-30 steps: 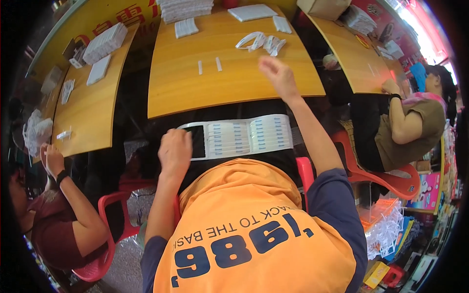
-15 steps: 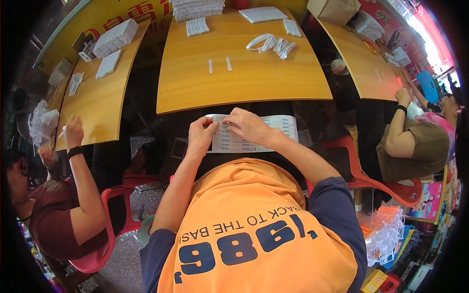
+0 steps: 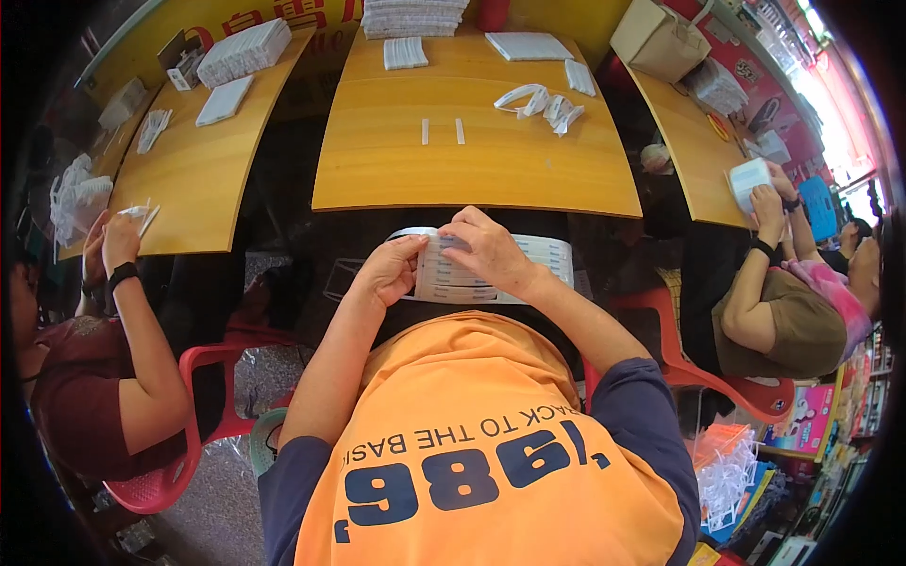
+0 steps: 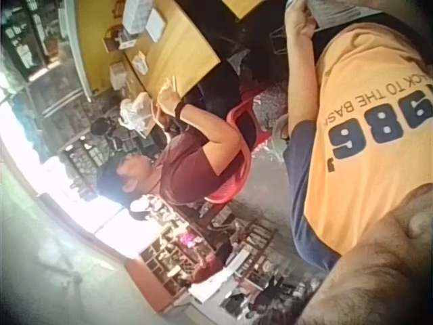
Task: Assembling face masks by manually attaching nose bridge components to pre-cut mask material.
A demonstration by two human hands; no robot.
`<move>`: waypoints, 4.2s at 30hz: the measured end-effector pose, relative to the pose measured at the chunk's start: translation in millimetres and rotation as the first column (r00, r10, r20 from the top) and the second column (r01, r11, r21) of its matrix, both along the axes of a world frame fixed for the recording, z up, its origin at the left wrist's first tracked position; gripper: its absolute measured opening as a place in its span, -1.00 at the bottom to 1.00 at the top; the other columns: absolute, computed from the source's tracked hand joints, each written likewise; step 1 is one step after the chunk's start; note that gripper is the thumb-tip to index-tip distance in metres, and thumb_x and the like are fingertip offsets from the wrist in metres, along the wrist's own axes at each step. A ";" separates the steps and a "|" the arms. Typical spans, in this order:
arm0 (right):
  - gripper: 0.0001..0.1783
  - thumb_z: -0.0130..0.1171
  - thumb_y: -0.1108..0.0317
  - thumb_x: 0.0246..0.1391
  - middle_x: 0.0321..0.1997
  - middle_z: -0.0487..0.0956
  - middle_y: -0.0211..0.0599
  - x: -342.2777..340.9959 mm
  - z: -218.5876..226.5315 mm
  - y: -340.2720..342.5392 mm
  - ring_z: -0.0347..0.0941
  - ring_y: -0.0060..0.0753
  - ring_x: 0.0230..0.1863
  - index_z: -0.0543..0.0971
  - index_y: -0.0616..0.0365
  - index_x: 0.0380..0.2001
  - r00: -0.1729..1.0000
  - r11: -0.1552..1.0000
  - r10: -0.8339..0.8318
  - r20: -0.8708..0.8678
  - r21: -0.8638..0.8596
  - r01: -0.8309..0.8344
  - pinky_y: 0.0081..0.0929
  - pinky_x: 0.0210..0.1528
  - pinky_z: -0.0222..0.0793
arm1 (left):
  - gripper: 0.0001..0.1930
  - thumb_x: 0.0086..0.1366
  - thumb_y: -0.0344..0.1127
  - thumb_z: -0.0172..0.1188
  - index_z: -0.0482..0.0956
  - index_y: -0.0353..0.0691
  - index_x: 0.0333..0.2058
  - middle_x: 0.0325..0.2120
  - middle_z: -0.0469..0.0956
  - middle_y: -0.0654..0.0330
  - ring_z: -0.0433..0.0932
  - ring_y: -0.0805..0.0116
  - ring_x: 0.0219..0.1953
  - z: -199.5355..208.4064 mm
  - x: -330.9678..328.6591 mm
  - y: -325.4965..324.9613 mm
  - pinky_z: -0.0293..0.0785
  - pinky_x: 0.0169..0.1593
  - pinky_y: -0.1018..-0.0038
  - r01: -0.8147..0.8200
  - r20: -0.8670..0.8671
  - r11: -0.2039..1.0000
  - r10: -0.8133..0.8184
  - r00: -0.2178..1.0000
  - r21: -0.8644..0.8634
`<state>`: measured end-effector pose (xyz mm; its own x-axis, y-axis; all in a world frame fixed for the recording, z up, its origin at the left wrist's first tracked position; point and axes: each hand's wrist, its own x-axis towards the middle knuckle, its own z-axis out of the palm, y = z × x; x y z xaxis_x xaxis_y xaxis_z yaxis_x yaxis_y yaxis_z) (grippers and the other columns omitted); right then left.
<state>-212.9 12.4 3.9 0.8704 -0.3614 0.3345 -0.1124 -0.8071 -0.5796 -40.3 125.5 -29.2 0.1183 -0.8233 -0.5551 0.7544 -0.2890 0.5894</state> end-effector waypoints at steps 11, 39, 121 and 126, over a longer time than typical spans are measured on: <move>-0.70 0.38 0.49 -0.08 -0.18 0.49 -0.17 7.5 4.4 16.7 0.50 -0.15 -0.16 0.55 0.21 -0.23 0.995 0.947 -0.019 0.097 -0.318 0.049 -0.33 -0.11 0.41 | -0.80 0.38 -0.26 0.20 0.60 -0.24 -0.13 -0.24 0.66 0.17 0.62 0.37 -0.19 -2.1 1.6 -0.6 0.54 -0.02 0.39 -0.025 -0.110 1.000 0.024 0.994 -0.005; -0.82 0.34 0.49 -0.02 -0.28 0.46 -0.29 13.1 0.3 32.7 0.46 -0.23 -0.24 0.52 0.10 -0.34 0.993 0.970 -0.117 0.034 -0.211 0.121 -0.33 -0.19 0.33 | -0.88 0.33 -0.34 0.24 0.61 -0.25 -0.23 -0.29 0.64 0.19 0.58 0.37 -0.23 -12.3 -0.9 -4.2 0.52 -0.07 0.43 -0.035 -0.105 0.999 0.032 0.994 -0.026; -0.77 0.35 0.57 -0.02 -0.22 0.56 -0.32 -197.0 41.3 -97.7 0.55 -0.41 -0.27 0.66 0.15 -0.24 0.489 0.651 -0.758 0.432 0.553 0.520 -0.50 -0.22 0.47 | -0.69 0.46 -0.25 0.10 0.62 -0.45 -0.16 -0.33 0.67 0.07 0.66 0.34 -0.27 116.0 -80.5 -107.6 0.58 -0.14 0.48 0.493 0.582 0.840 -0.523 0.622 0.228; -0.65 0.41 0.54 -0.15 -0.16 0.55 -0.32 -147.4 64.6 -90.5 0.56 -0.27 -0.24 0.69 0.07 -0.20 0.831 0.968 -0.247 0.497 0.088 0.236 -0.41 -0.23 0.52 | -0.60 0.47 -0.23 0.05 0.43 -0.45 0.10 -0.09 0.63 -0.08 0.66 0.20 -0.13 108.2 -119.8 -164.6 0.57 0.02 0.34 0.272 -0.139 0.962 -0.266 0.954 0.024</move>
